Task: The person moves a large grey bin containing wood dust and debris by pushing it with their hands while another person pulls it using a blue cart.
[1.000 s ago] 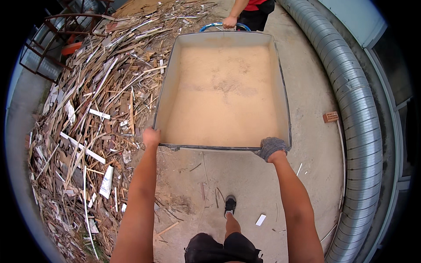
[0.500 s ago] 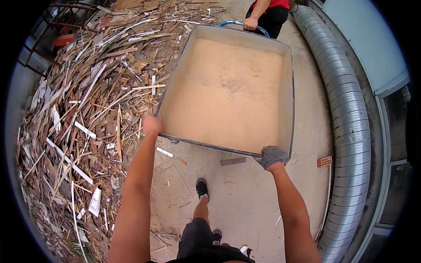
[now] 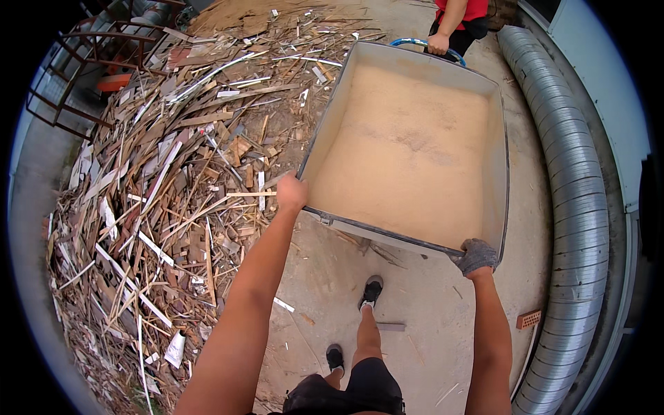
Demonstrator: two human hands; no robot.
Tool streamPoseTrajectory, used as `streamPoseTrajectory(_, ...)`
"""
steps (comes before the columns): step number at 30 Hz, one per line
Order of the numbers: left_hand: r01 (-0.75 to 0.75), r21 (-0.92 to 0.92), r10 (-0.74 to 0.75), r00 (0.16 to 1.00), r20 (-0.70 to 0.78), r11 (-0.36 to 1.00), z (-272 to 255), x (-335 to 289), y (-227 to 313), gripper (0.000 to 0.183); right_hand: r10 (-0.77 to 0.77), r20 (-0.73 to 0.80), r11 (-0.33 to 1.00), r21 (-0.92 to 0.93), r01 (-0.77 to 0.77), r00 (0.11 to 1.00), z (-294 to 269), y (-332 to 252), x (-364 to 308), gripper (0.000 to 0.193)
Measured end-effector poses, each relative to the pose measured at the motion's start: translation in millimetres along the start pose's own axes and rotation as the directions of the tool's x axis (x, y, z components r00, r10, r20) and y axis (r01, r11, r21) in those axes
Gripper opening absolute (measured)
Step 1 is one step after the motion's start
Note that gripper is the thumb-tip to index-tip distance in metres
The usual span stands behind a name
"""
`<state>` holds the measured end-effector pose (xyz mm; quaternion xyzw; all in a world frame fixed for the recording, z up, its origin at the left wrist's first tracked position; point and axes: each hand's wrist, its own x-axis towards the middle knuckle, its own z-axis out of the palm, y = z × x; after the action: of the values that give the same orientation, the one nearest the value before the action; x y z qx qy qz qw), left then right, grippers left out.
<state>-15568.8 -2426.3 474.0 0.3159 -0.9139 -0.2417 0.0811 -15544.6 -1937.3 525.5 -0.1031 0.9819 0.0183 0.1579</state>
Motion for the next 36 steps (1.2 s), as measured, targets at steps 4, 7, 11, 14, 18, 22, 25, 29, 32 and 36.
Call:
streamPoseTrajectory(4,0.041,0.034,-0.043,0.996,0.075,0.999,25.7,85.8,30.9,0.035,-0.013,-0.047,0.999,-0.03,0.012,0.999,-11.3,6.7,82.9,0.047)
streamPoseTrajectory(7,-0.018,0.041,0.016,0.999,0.033,0.999,37.0,150.9,57.0,0.035,-0.042,-0.041,0.999,0.017,0.043,0.998,-43.3,10.3,154.8,0.051)
streamPoseTrajectory(11,0.015,0.195,-0.035,0.995,0.098,0.981,62.7,195.6,106.3,0.034,-0.036,0.017,0.999,0.007,0.036,0.999,-55.4,43.9,229.4,0.052)
streamPoseTrajectory(14,0.003,0.158,-0.018,0.996,0.093,0.987,81.5,241.0,128.8,0.035,-0.035,0.042,0.999,0.005,0.034,0.999,-73.8,48.3,282.0,0.051)
streamPoseTrajectory(18,0.021,0.153,-0.035,0.995,0.089,0.988,102.1,307.7,164.2,0.037,-0.073,0.005,0.997,-0.006,0.073,0.997,-113.5,57.8,363.2,0.052)
streamPoseTrajectory(22,0.012,0.078,-0.015,0.999,0.044,0.997,124.3,385.5,204.5,0.035,-0.056,-0.08,0.998,0.02,0.058,0.995,-138.8,69.1,448.6,0.051)
streamPoseTrajectory(25,0.031,0.016,-0.032,0.997,0.076,0.999,137.9,431.2,250.6,0.034,-0.058,-0.102,0.998,0.027,0.061,0.993,-158.8,83.5,511.2,0.047)
streamPoseTrajectory(29,0.018,0.002,-0.018,0.999,0.031,1.0,153.6,514.9,306.2,0.031,-0.067,-0.087,0.998,0.002,0.068,0.994,-188.6,96.5,601.6,0.04)
streamPoseTrajectory(32,0.057,-0.005,-0.056,0.996,0.075,0.998,166.3,539.3,337.5,0.028,-0.131,-0.197,0.991,-0.022,0.129,0.971,-197.1,110.6,637.9,0.035)
streamPoseTrajectory(36,0.066,-0.064,-0.064,0.997,0.04,0.996,165.2,616.1,374.1,0.024,-0.065,-0.11,0.998,0.012,0.067,0.992,-231.9,99.0,715.9,0.034)
